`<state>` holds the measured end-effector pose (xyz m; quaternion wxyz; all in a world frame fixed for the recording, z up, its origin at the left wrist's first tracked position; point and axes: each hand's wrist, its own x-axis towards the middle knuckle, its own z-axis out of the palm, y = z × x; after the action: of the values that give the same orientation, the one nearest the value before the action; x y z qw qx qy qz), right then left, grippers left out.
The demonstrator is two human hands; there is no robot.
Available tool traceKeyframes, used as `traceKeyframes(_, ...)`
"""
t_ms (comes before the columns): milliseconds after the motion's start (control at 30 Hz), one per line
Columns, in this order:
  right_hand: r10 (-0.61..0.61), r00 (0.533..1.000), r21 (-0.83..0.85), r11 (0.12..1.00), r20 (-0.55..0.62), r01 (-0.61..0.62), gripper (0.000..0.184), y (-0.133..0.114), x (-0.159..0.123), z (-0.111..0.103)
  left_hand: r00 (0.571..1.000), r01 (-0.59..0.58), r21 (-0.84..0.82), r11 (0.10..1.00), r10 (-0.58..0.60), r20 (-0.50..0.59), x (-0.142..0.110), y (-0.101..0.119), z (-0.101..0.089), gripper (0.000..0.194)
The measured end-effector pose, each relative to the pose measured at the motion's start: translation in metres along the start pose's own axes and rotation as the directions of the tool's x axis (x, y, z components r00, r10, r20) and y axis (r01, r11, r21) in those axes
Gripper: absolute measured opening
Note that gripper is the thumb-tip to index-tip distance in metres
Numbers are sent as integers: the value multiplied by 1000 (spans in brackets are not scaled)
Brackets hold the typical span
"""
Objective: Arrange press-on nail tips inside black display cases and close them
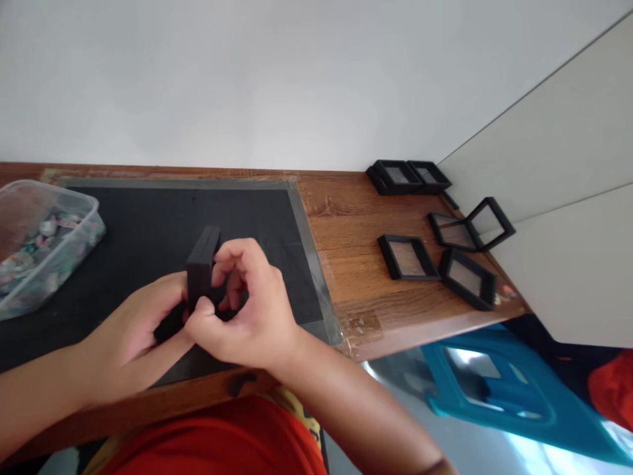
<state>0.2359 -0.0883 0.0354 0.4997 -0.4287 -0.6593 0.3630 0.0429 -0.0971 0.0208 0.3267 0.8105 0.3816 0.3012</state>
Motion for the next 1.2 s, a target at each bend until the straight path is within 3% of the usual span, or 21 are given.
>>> traceKeyframes(100, -199, 979, -144, 971, -40, 192, 51, 1, 2, -6, 998, -61, 63, 996, 62, -14, 3, 0, -3, 19)
traceKeyframes(200, -304, 951, -287, 907, 60, 308, 53, -1, 8, -18, 991, -118, 133, 984, 125, -43, 6, 0, -6, 16)
traceKeyframes(367, -276, 940, -345, 878, 203, 332, 31, 1, 19, -37, 974, -187, 196, 963, 208, -91, 10, -6, -14, 12)
traceKeyframes(533, -221, 880, -293, 885, 419, 362, 5, 11, 25, -37, 943, -184, 260, 948, 245, -226, 12, -17, -23, 7)
traceKeyframes(567, -211, 886, -265, 903, 413, 339, 6, 12, 25, -35, 934, -161, 274, 948, 236, -267, 12, -19, -23, 7)
traceKeyframes(633, -166, 930, -218, 945, 328, 246, 11, 12, 23, -30, 906, -58, 209, 976, 139, -400, 12, -23, -19, 26)
traceKeyframes(700, -100, 972, -164, 977, 211, 136, 17, 13, 20, -24, 840, 78, -5, 997, -68, -538, 11, -25, -13, 51)
traceKeyframes(733, -71, 983, -135, 986, 170, 94, 18, 13, 18, -21, 815, 125, -124, 984, -173, -553, 11, -25, -9, 54)
traceKeyframes(767, -55, 988, -114, 991, 147, 72, 19, 13, 17, -18, 813, 153, -219, 964, -248, -527, 12, -24, -6, 48)
traceKeyframes(833, -64, 989, -110, 991, 132, 78, 19, 14, 15, -14, 860, 188, -308, 933, -308, -408, 12, -19, -2, 29)
traceKeyframes(933, -113, 981, -141, 981, 157, 135, 19, 15, 14, -12, 911, 211, -355, 911, -315, -267, 12, -8, -1, 29)
traceKeyframes(1200, -166, 960, -183, 961, 224, 209, 18, 13, 14, -15, 896, 211, -380, 900, -334, -292, 14, 0, -5, 24)
